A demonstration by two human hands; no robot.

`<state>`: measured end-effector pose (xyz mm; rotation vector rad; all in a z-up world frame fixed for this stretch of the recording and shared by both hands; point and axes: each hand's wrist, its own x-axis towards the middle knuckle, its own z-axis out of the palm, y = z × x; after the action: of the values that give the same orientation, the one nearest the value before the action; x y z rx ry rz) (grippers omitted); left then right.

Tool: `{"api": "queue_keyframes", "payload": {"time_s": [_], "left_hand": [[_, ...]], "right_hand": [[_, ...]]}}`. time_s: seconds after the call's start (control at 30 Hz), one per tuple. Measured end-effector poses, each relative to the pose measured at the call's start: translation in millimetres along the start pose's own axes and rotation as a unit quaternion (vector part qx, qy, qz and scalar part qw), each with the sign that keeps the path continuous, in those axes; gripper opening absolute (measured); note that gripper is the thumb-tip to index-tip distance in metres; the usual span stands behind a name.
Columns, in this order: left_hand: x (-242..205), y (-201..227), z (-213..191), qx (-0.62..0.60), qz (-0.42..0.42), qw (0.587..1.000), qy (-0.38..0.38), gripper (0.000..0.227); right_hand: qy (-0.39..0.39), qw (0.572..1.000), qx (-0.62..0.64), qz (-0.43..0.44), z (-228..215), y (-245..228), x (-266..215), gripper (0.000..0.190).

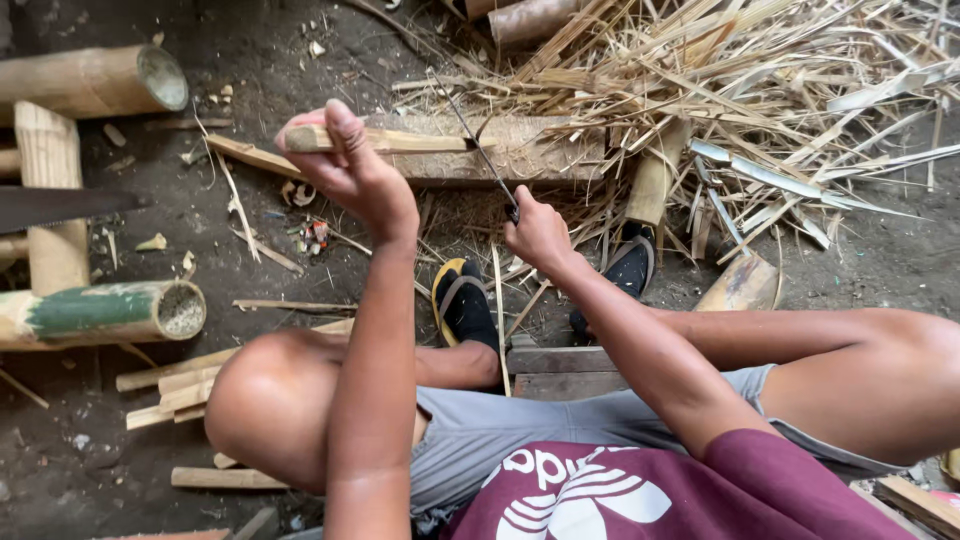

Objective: The person sits on the ground and uses a knife to shave and shape a small piece of bamboo, creating thin strips. They then switch to a larger bamboo pole and continue to shave its surface.

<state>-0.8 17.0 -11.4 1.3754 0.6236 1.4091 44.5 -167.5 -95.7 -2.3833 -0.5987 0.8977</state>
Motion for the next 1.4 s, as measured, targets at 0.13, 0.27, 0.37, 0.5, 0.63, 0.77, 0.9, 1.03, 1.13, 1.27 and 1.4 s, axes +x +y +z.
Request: {"api": "queue_keyframes", "payload": {"time_s": [0.13, 0.27, 0.37, 0.5, 0.63, 0.77, 0.9, 1.03, 1.13, 1.27, 1.4], "left_hand": [[5.7, -3.6, 2.3, 0.007, 0.05, 0.998, -0.023, 0.025], [7.1, -12.2, 0.4, 0.017, 0.016, 1.0, -0.015, 0.023], [0.7, -11.0, -5.3, -0.015, 0.0, 1.0, -0.021, 0.023], [6.9, -5.4, -1.7, 0.016, 0.04, 0.998, -0.037, 0.021], [-2.0, -8.7, 7.0, -0.02, 0.006, 0.998, -0.065, 0.019], [3.0, -9.2, -7.9, -0.015, 0.017, 0.998, -0.054, 0.02], [14.1, -6.8, -4.2, -0.015, 0.005, 0.999, -0.047, 0.012], [3.1, -2.0, -0.3, -0.061, 0.012, 0.99, -0.128, 0.019], [1.6, 5.5, 3.9, -0.024, -0.005, 0.983, -0.181, 0.02], [0.9, 11.4, 9.8, -0.008, 0.002, 0.988, -0.154, 0.023], [0.8, 9.8, 7.7, -0.026, 0.009, 0.991, -0.133, 0.021]], "right_hand": [[0.04, 0.99, 0.035, -0.13, -4.0, 10.1, 7.8, 0.028], [0.092, 0.972, 0.032, -0.215, 8.4, 38.1, 20.4, 0.027], [0.049, 0.997, -0.032, -0.043, 18.1, 61.2, 28.5, 0.029], [0.048, 0.996, -0.027, -0.063, 12.7, 60.4, 50.3, 0.03], [-0.011, 0.996, 0.038, -0.084, 12.8, 63.3, 31.0, 0.032], [0.031, 0.999, 0.003, -0.045, 38.9, 64.0, 18.7, 0.037], [0.035, 0.998, -0.06, -0.001, 35.0, 89.9, 58.7, 0.037], [0.015, 0.999, -0.033, 0.013, 29.1, 118.6, 70.7, 0.03], [0.038, 0.999, 0.006, 0.008, 33.7, 99.8, 43.7, 0.03], [0.002, 0.997, 0.075, 0.033, 21.1, 46.7, -6.7, 0.03], [0.037, 0.989, 0.091, -0.11, -1.5, 2.0, -24.2, 0.029]]}}
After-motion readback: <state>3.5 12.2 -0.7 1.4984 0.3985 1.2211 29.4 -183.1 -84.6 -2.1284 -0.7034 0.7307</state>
